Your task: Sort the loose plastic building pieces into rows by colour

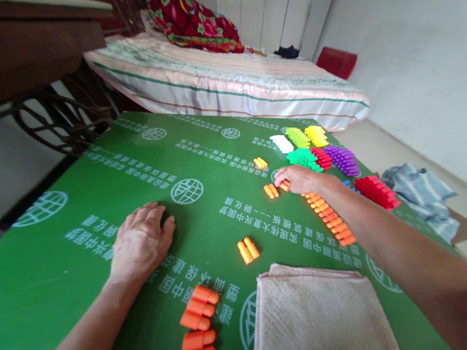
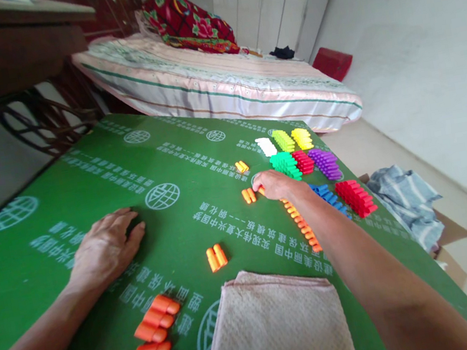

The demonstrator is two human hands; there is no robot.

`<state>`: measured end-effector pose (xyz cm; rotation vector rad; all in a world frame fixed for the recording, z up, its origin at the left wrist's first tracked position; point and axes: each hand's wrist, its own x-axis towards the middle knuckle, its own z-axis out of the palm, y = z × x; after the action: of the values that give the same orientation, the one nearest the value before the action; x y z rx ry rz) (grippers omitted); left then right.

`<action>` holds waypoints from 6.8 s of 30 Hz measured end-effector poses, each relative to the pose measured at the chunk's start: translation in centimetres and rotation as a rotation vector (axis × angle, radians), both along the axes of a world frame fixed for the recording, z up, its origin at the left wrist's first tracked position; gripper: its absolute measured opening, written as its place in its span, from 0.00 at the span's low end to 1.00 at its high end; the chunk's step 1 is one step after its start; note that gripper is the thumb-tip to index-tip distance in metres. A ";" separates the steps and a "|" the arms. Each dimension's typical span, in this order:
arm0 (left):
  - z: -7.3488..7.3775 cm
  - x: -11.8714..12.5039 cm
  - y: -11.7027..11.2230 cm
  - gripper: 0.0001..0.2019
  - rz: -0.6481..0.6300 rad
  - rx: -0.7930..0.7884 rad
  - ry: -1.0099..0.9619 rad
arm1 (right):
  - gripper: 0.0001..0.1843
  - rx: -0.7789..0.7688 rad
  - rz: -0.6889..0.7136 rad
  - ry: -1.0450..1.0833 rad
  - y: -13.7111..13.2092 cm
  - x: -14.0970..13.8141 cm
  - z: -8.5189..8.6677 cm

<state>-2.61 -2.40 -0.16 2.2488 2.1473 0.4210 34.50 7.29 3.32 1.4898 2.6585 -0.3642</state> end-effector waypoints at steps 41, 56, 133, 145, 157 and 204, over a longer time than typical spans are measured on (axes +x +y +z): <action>-0.1 0.1 0.1 0.34 -0.002 0.012 0.011 | 0.26 0.159 -0.007 -0.165 -8.5 7.0 2.1; -0.1 0.2 0.0 0.34 0.008 0.005 0.002 | 0.21 0.141 -0.078 -0.008 -8.6 8.4 0.7; -0.2 0.2 0.1 0.33 0.000 0.003 0.017 | 0.23 0.166 0.096 -0.126 -3.2 -3.8 0.8; -0.2 0.1 0.1 0.34 -0.006 0.016 0.015 | 0.31 0.186 -0.495 -0.061 -11.6 6.2 2.9; -0.4 0.1 0.3 0.35 -0.002 0.012 0.025 | 0.35 0.146 -0.595 -0.154 -13.2 4.8 1.6; -0.3 -0.1 -0.4 0.34 0.020 0.004 -0.025 | 0.13 0.164 -0.393 -0.142 3.1 -7.6 0.6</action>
<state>-2.71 -2.82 -0.45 2.2138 2.1602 0.4527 26.89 10.34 3.91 2.0083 2.3267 -0.0551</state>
